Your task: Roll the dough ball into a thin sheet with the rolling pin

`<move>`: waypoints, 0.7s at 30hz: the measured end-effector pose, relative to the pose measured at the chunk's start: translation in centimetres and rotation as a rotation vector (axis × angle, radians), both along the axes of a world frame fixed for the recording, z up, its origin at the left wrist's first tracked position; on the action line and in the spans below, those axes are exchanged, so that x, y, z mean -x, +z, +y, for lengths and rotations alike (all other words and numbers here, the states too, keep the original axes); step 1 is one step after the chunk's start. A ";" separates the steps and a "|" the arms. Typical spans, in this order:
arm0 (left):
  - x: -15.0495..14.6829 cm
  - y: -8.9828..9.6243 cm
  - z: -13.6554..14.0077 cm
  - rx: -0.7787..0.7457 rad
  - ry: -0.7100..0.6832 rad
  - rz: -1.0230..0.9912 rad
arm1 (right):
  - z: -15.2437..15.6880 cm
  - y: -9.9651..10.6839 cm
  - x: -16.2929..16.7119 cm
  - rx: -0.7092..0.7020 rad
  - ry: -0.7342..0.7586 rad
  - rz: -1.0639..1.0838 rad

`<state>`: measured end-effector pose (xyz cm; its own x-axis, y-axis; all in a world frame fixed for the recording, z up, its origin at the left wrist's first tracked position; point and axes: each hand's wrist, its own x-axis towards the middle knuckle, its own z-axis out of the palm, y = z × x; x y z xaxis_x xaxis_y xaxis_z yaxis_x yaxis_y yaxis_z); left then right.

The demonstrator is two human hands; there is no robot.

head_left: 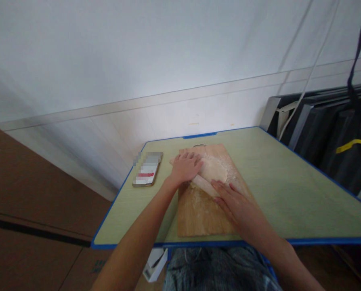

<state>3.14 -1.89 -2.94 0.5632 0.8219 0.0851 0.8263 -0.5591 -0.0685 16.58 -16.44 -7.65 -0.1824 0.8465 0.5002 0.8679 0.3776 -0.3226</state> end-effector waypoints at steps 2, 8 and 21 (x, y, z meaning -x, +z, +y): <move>1.2 -0.1 -0.9 -0.010 0.016 0.004 | 0.0 0.2 0.3 -0.010 -0.002 -0.033; 1.6 -0.2 -1.3 -0.004 0.044 -0.014 | 0.2 0.2 0.4 -0.018 -0.017 -0.051; -2.6 0.2 2.2 0.099 -0.054 -0.013 | 0.4 -0.6 -0.4 0.016 -0.051 0.100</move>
